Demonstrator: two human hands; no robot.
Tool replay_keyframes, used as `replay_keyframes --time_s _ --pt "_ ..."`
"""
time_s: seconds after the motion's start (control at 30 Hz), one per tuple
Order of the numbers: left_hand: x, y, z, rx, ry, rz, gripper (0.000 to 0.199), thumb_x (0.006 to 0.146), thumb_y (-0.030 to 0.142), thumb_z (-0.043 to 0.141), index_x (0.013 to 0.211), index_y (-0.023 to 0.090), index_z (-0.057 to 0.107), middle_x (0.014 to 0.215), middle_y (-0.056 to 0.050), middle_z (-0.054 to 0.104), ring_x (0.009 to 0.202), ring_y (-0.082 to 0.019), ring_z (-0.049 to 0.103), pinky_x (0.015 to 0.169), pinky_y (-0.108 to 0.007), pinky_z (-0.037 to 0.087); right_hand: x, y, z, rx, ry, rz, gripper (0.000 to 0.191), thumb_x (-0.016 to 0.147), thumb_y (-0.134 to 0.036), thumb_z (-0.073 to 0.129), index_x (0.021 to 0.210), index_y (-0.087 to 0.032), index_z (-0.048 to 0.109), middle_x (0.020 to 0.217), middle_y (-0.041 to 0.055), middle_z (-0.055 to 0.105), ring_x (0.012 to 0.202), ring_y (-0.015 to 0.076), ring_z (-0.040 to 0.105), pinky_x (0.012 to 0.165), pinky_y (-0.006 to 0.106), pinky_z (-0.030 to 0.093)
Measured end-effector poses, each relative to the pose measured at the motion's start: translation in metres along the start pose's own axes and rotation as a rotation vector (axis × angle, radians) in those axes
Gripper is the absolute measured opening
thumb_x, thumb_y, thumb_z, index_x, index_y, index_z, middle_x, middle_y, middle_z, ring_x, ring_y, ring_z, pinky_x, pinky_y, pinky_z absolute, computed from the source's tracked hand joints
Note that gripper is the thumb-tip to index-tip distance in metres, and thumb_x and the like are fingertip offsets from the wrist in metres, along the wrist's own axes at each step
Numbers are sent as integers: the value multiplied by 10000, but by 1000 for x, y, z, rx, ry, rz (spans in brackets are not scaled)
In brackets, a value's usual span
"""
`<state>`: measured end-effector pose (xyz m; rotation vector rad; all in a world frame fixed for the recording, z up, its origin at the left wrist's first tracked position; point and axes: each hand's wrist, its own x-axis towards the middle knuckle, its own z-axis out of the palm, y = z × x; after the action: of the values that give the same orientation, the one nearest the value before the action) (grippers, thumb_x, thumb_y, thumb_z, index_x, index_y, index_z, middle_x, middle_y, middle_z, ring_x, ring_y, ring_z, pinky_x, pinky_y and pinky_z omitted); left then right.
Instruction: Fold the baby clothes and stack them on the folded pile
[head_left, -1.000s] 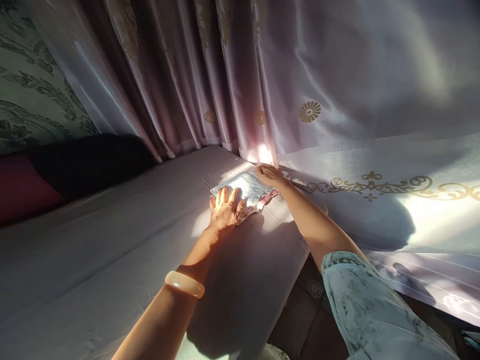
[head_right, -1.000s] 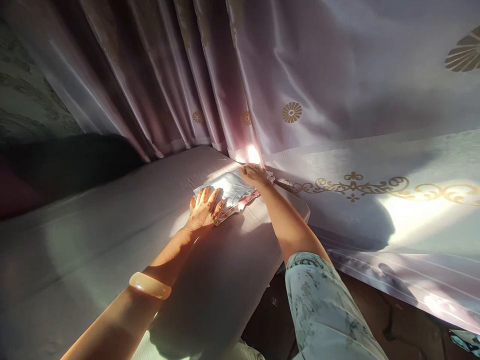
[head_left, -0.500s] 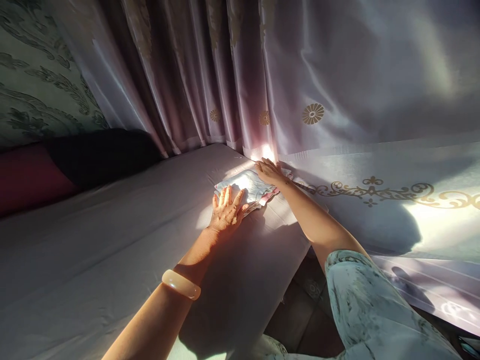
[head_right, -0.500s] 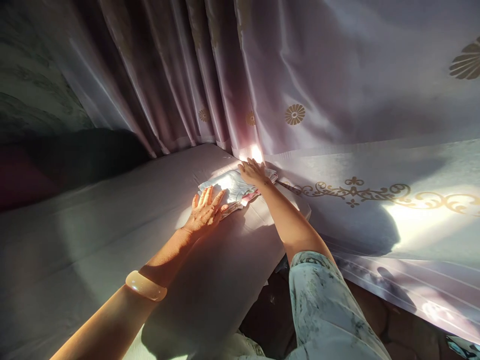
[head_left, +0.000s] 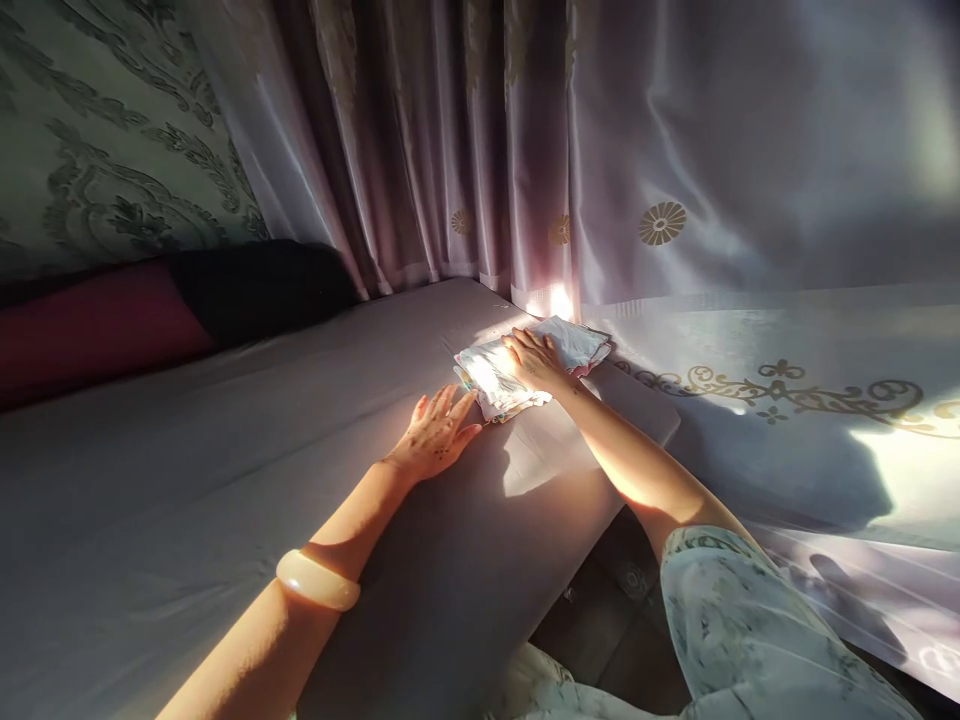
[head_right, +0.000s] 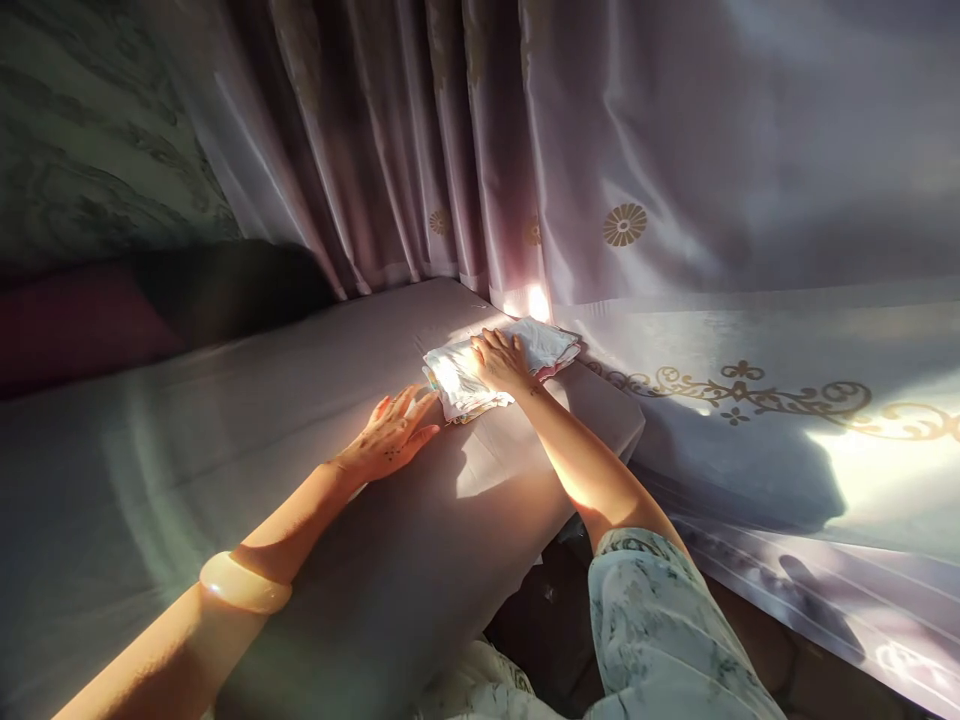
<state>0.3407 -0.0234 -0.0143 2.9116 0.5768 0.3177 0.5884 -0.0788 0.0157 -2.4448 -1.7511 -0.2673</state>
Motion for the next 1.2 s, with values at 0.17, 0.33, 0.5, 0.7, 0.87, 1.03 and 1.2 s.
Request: replay_keyframes --time_s 0.17,0.33,0.5,0.7,0.87,1.03,1.2 --pt "-36 -43 -10 6 -98 -196 604 979 494 340 1497 183 331 1552 -174 335 1450 -288 280 1161 -515 239 3 -4 -9 31 -48 23 483 1009 -304 191 1378 -194 481 1510 101 410 1384 259 326 1116 502 236" --pt "-70 -77 -22 49 -129 -380 601 968 479 326 1478 165 375 1562 -155 322 1435 -269 314 1170 -441 238 3 -23 -17 48 -46 -39 479 1009 -293 215 1417 -177 438 1549 112 344 1422 267 266 1132 542 202" --pt "-96 -107 -30 40 -124 -462 660 939 553 272 1481 193 377 1550 -118 357 1418 -290 343 1133 -474 302 -5 -51 -13 173 -74 -217 481 1041 -324 171 1424 -173 419 1565 92 329 1439 201 233 1149 471 163" --pt "-133 -147 -37 19 -108 -580 742 899 632 246 1486 200 383 1543 -105 375 1390 -325 383 1097 -481 355 -13 -61 -15 184 -84 -237 420 1044 -311 229 1334 -188 507 1493 78 442 1372 160 341 1108 383 208" --pt "-166 -176 -41 2 -54 -674 747 882 660 270 1461 214 423 1517 -110 415 1342 -371 434 1053 -516 389 -10 -64 -23 169 -129 -256 380 1034 -278 268 1227 -166 576 1413 103 528 1351 187 383 1100 437 216" --pt "-184 -191 -48 7 -43 -776 721 871 660 292 1435 237 447 1506 -92 433 1307 -397 462 1028 -523 407 2 -91 -22 179 -136 -251 417 1041 -297 233 1232 -165 580 1475 123 466 1393 201 340 1136 515 132" --pt "-190 -182 -58 52 -64 -898 750 885 632 221 1444 180 436 1543 -127 363 1362 -389 397 1083 -515 345 13 -143 -10 245 -211 -325 398 1025 -336 286 1292 -205 549 1528 105 402 1389 194 371 1164 504 141"
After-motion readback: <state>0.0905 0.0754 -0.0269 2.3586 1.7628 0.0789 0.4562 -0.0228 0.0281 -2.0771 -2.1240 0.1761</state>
